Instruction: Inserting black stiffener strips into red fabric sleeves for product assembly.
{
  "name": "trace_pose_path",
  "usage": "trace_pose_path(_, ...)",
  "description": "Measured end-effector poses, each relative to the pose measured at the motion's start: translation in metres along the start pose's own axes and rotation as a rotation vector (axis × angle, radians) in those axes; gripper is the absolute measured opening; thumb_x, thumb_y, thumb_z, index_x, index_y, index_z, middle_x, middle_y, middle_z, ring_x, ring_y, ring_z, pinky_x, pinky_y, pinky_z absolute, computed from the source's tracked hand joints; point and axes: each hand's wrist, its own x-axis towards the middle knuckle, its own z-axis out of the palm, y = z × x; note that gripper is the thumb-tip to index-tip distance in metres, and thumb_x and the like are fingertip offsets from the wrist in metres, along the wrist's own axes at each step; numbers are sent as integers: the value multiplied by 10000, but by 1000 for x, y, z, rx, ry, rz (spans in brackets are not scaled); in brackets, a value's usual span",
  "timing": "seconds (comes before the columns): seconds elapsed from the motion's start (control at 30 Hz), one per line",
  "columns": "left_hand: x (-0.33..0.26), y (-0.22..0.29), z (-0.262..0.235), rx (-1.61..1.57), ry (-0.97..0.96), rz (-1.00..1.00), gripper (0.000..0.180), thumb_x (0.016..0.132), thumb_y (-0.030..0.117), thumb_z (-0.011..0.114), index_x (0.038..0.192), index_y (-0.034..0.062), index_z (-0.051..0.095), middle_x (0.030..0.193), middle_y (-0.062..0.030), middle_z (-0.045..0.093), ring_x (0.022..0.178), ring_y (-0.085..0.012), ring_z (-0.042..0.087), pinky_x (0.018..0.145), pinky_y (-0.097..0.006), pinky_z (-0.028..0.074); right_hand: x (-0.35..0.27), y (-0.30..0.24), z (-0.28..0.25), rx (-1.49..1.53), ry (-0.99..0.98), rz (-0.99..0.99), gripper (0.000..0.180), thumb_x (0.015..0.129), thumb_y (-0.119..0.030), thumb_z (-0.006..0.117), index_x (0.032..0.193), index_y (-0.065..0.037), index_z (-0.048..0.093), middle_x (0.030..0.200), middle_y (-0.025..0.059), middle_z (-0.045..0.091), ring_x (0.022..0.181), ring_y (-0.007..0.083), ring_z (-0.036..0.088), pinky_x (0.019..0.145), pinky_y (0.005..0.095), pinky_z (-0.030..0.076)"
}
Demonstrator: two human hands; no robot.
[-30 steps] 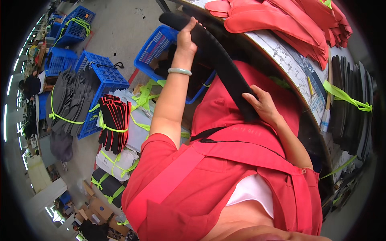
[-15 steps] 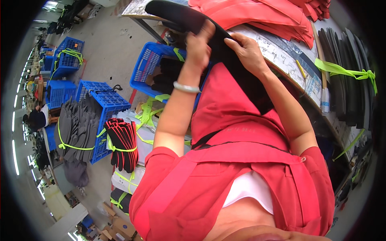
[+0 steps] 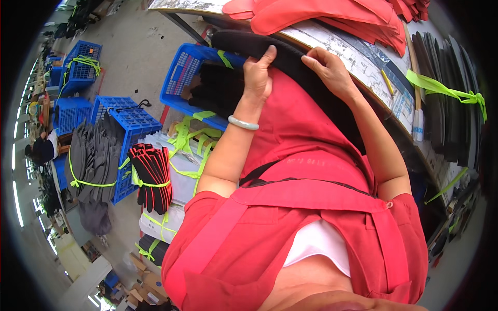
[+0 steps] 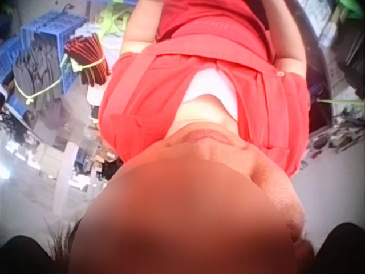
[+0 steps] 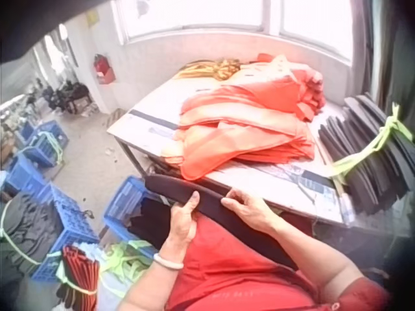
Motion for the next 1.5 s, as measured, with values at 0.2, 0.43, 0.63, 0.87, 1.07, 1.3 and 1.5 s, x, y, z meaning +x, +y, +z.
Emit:
trace_pose_path(0.2, -8, -11, 19, -170, -93, -146, 223, 873, 103, 701, 1064, 11, 632, 1007, -52, 671, 901, -176, 640, 854, -300, 507, 7, -6, -7, 55, -72, 92, 313, 944, -324, 591, 929, -14, 630, 684, 13, 529, 663, 81, 468, 608, 267, 410)
trace_pose_path(0.43, 14, 4, 49, -94, -152, -80, 183, 881, 75, 684, 1059, 37, 664, 997, -43, 688, 889, -138, 644, 774, -287, 526, 32, -31, -18, 66, 81, -9, 235, 964, -261, 592, 903, -35, 615, 735, -69, 479, 694, 25, 412, 607, 206, 361)
trace_pose_path(0.63, 38, 50, 106, 175, -289, 154, 173, 917, 113, 652, 1055, 10, 664, 970, -24, 676, 870, -97, 616, 789, -250, 499, 70, -77, -36, 176, 360, -301, 185, 964, -223, 599, 932, -42, 603, 746, -47, 526, 719, 20, 449, 634, 187, 388)
trace_pose_path(0.87, 63, 137, 148, 663, -479, 623, 201, 918, 92, 639, 1086, -16, 650, 963, -65, 694, 831, -126, 662, 737, -241, 535, 91, -138, -51, 226, 423, -440, 198, 971, -233, 595, 956, -36, 605, 753, -66, 546, 699, 4, 467, 597, 178, 385)
trace_pose_path(1.07, 34, 125, 107, 690, -574, 145, 231, 893, 112, 674, 1090, -9, 661, 944, -38, 683, 849, -88, 628, 760, -234, 520, 68, -104, -29, 429, 292, -216, 280, 936, -255, 623, 1003, 17, 615, 794, 30, 620, 765, 83, 549, 660, 263, 458)
trace_pose_path(1.3, -11, 53, 31, 587, -475, -516, 268, 899, 219, 689, 1062, 8, 661, 934, 12, 656, 844, -72, 598, 752, -233, 493, 9, -49, 14, 441, 121, -32, 269, 885, -189, 668, 1039, 27, 620, 856, 60, 654, 808, 89, 577, 726, 278, 489)
trace_pose_path(1.5, -27, 38, 31, 921, -564, -384, 282, 869, 225, 708, 1020, -9, 661, 865, -9, 664, 770, -81, 593, 711, -253, 488, -3, -36, 7, 21, 223, -50, 301, 868, -274, 670, 927, 19, 635, 773, 125, 664, 678, 184, 613, 650, 333, 490)
